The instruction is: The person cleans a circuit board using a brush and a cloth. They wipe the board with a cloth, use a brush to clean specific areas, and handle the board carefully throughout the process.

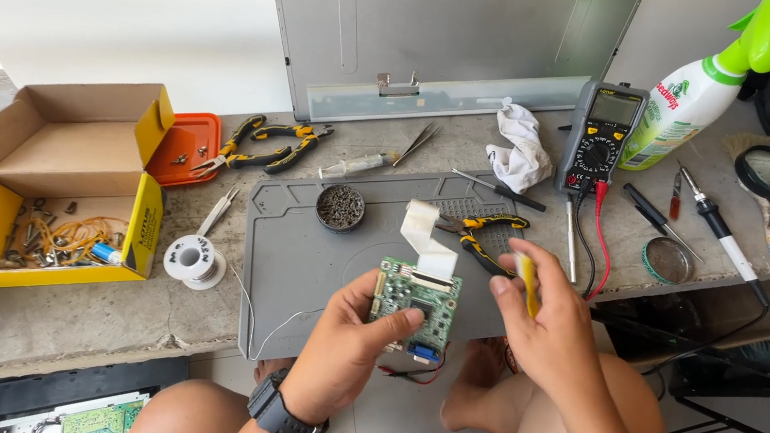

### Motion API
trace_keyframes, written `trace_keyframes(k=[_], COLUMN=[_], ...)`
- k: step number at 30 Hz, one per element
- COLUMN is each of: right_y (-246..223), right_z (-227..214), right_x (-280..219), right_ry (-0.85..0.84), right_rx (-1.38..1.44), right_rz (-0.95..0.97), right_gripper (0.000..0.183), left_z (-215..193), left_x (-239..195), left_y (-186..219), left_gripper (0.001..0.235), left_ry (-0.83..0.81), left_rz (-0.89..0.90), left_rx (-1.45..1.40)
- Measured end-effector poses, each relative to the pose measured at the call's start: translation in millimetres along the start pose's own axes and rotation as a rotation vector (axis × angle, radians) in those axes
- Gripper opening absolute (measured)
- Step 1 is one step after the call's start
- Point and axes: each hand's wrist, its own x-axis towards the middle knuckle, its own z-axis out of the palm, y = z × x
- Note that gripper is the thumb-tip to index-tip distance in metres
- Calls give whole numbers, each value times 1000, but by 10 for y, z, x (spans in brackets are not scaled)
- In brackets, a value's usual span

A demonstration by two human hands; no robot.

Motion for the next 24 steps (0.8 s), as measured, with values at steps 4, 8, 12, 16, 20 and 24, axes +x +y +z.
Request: trace_keyframes(k=[4, 8, 12, 16, 20, 24], right_y=[-93, -199, -51, -341, -665, -677], right_z=[103, 384, 677, 511, 133, 97], right_x=[192, 351, 488, 347, 119, 109], right_ry=[20, -113, 41, 127, 123, -3], right_rx=[-170, -319, -429, -170, -22, -3], right_rz=[-321, -482, -698, -697, -707, -802], right_gripper=[38, 29, 26, 15, 13, 11], left_z=[-99, -107, -102, -119, -115, -78], left_x=[41, 19, -11, -36, -52, -29], left_y=[21, 50, 57, 157, 179, 192], left_gripper=[32, 29, 26, 29, 31, 23], left_ry=[23, 28, 11, 8, 25, 18], left_rz=[25, 56, 94, 71, 32, 66], left_rx=[-64, -69, -58, -40, 32, 177])
